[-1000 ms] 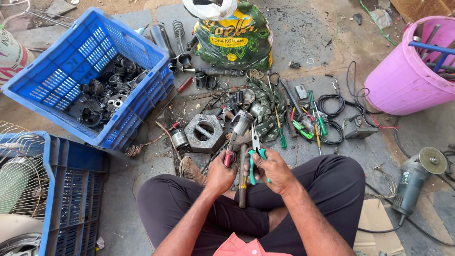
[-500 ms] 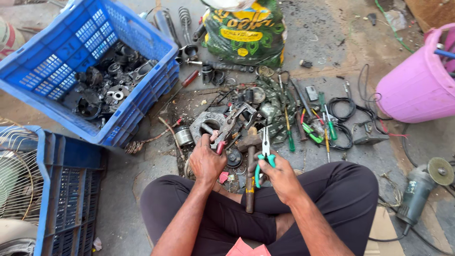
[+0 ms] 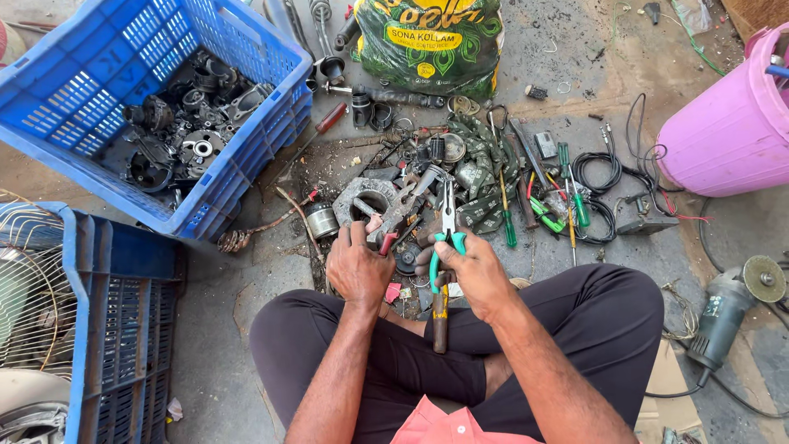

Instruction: The person sits on the floor and uses a hammer, screwdriver, and pliers to disassemble and adjust a cylindrical mechanical component. They repeatedly strike the part with a hammer, pry with a screwdriver, and manipulate small pieces with pliers.

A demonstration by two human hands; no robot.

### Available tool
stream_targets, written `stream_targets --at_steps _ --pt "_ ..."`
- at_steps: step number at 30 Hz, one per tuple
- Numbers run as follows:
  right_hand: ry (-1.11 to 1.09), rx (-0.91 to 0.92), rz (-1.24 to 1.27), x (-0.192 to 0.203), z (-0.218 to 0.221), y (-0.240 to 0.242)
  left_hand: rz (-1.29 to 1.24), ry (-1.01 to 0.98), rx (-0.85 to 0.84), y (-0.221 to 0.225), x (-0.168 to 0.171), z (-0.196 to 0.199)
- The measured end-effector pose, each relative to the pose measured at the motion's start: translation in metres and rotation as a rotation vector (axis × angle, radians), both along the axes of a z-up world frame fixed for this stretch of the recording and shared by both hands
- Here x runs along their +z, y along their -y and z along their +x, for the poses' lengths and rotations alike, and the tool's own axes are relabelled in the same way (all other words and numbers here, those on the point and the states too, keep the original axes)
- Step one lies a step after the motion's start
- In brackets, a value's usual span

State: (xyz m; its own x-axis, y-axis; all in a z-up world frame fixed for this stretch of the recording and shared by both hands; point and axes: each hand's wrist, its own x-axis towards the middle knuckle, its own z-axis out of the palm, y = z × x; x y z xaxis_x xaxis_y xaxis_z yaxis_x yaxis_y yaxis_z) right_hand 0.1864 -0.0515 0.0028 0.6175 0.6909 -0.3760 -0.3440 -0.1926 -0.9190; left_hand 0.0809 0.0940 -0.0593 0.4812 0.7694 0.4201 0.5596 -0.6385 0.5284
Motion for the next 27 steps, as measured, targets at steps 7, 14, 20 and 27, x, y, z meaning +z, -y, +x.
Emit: stream_targets --at_steps 7,14,20,27 --pt "0.033 -0.086 0.031 -0.012 -0.008 -0.011 -0.044 -0.061 -0.018 -0.003 -0.008 0.000" --pt "0.011 -0.111 0.010 -0.019 -0.008 -0.016 -0.094 -0.053 -0.033 -0.003 -0.014 -0.001" --pt "-0.014 -0.095 0.067 -0.029 -0.002 -0.013 -0.214 -0.134 -0.079 -0.002 -0.021 0.001" --pt "-0.062 -0.051 0.137 -0.043 0.008 -0.005 -0.416 -0.176 -0.115 0.003 -0.028 0.004"
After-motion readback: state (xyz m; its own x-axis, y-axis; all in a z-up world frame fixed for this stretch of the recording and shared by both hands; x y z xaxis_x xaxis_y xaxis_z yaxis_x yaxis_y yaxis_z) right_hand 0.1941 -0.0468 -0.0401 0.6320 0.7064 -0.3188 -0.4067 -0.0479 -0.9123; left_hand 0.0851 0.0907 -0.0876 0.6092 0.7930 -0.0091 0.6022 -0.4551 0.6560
